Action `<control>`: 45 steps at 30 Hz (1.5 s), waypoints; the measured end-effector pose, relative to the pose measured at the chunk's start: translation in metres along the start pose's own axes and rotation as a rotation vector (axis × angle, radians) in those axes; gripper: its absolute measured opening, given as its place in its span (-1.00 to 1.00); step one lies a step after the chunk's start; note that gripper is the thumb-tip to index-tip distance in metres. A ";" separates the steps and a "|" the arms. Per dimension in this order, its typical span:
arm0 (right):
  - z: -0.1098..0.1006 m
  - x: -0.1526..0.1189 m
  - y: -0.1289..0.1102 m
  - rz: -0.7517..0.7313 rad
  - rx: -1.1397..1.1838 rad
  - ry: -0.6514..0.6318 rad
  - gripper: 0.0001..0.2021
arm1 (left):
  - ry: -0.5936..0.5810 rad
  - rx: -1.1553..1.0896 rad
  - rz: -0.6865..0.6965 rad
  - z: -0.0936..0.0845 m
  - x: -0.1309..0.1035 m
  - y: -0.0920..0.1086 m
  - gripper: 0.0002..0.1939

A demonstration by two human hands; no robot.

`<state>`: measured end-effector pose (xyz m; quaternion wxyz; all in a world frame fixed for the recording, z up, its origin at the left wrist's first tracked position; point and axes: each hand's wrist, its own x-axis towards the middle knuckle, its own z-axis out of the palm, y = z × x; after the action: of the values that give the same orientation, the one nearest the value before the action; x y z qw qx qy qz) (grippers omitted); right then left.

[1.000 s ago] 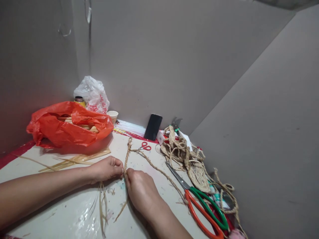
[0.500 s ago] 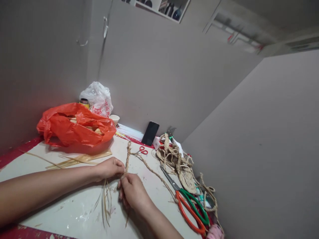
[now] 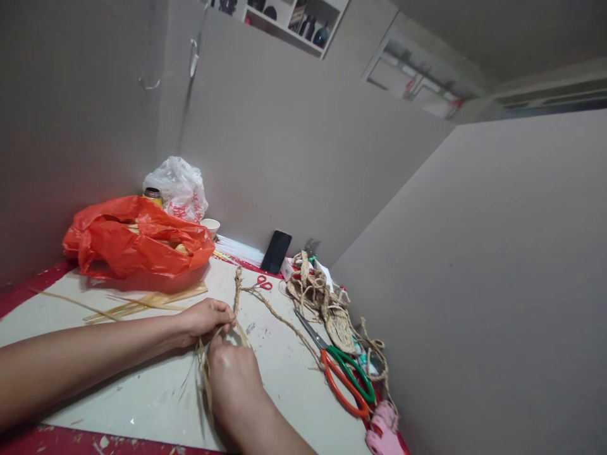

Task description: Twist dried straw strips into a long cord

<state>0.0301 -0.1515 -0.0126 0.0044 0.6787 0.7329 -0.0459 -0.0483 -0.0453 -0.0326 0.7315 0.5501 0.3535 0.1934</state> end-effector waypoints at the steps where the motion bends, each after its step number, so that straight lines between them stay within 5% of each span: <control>1: -0.002 -0.004 0.002 -0.030 0.052 0.013 -0.83 | -0.011 -0.021 -0.011 0.000 0.000 0.000 -0.83; 7: -0.020 0.003 0.040 0.191 0.571 0.499 -0.69 | -0.108 -0.122 -0.060 -0.004 -0.002 0.008 -0.77; 9: -0.018 0.016 0.051 0.229 0.898 0.379 -0.65 | -0.130 -0.147 -0.069 -0.005 -0.002 0.010 -0.75; 13: -0.006 0.033 0.055 0.265 1.408 -0.098 -0.59 | -0.141 -0.139 -0.037 -0.006 0.000 0.008 -0.70; 25: -0.004 0.036 0.070 0.224 1.531 -0.402 -0.64 | -0.103 0.299 0.242 -0.007 0.002 0.008 -0.71; 31: -0.001 0.036 0.076 0.213 1.716 -0.466 -0.64 | -0.066 0.521 0.390 -0.011 0.005 0.010 -0.71; 35: 0.002 0.036 0.075 0.227 1.839 -0.451 -0.66 | -0.131 0.528 0.343 -0.013 0.005 0.013 -0.69; 45: 0.007 0.032 0.053 0.416 1.798 -0.154 -0.68 | -0.101 0.563 0.216 -0.008 -0.004 0.020 -0.76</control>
<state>0.0801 -0.1157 -0.0247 -0.4670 0.5401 0.2829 -0.6404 -0.0547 -0.0368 -0.0137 0.5422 0.7745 0.2958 0.1368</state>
